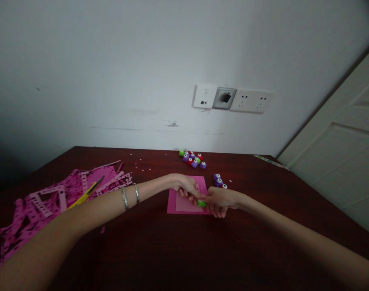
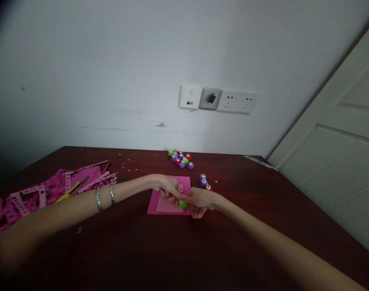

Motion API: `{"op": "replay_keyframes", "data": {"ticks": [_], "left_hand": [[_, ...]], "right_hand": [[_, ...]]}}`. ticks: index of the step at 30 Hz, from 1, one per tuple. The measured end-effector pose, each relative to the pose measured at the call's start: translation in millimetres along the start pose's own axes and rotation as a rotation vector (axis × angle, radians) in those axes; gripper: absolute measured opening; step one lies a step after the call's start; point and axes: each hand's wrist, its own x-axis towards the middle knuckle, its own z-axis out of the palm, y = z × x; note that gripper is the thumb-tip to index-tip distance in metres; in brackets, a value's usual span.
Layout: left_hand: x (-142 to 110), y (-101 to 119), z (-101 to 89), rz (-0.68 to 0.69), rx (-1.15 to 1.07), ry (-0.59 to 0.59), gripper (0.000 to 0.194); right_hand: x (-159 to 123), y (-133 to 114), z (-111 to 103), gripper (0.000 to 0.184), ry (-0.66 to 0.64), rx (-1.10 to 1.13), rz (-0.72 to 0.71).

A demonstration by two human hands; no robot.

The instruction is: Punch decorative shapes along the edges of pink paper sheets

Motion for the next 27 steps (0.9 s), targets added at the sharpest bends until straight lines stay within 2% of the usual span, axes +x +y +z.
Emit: {"op": "replay_keyframes", "data": {"ticks": [7,10,12,17,20,24,27], "left_hand": [[-2.2,-4.0,4.0,0.017,-0.056,0.015,0.044],[-5.7,-5.5,9.4,0.07,-0.042,0.088,0.046],[-8.5,-6.7,14.1,0.151,0.011,0.19,0.046],[-22.3,-12.0,22.8,0.42,0.215,0.525,0.038],[-33.9,-20.0,22.1,0.44,0.328,0.646,0.037],[-41.1,-35.1,17.9,0.407,0.462,0.644,0.037],[-39.8,-44.8,15.9,0.406,0.484,0.605,0.033]], "right_hand": [[7.6,5.0,2.1,0.055,0.007,-0.02,0.011],[6.8,6.1,2.2,0.054,0.016,-0.024,0.007],[6.1,7.6,2.7,0.055,0.048,-0.046,0.007],[5.6,14.1,11.1,0.053,0.263,-0.134,-0.054],[4.2,16.3,19.2,0.047,0.402,-0.149,-0.086],[-5.7,11.9,22.2,0.044,0.52,-0.187,-0.111],[-18.8,6.5,16.0,0.047,0.609,-0.262,-0.21]]}}
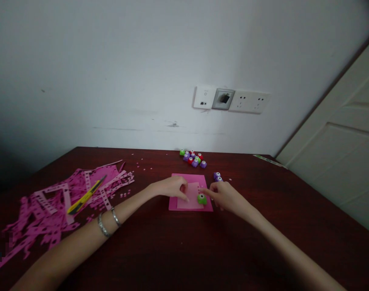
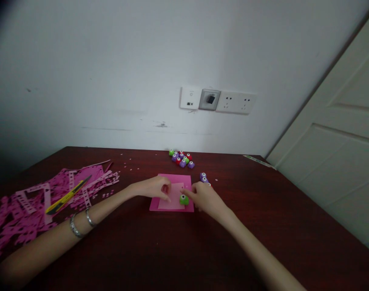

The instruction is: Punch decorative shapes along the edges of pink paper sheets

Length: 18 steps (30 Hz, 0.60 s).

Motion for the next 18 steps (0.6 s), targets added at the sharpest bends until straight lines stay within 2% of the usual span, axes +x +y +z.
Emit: {"op": "replay_keyframes", "data": {"ticks": [3,6,11,18], "left_hand": [[-0.6,-5.6,2.5,0.007,-0.035,-0.027,0.03],[-0.7,-7.4,3.3,0.01,-0.052,-0.026,0.031],[0.3,-6.9,3.8,-0.003,-0.045,-0.03,0.031],[1.5,-11.3,6.5,-0.009,-0.075,-0.038,0.029]], "right_hand": [[-3.7,-0.6,-12.1,0.036,0.06,-0.051,-0.158],[-4.7,3.0,-14.9,0.026,0.014,-0.076,-0.286],[-2.3,10.2,-6.8,0.038,-0.139,-0.085,-0.355],[3.1,11.9,-1.4,0.021,-0.104,-0.148,-0.457]]}}
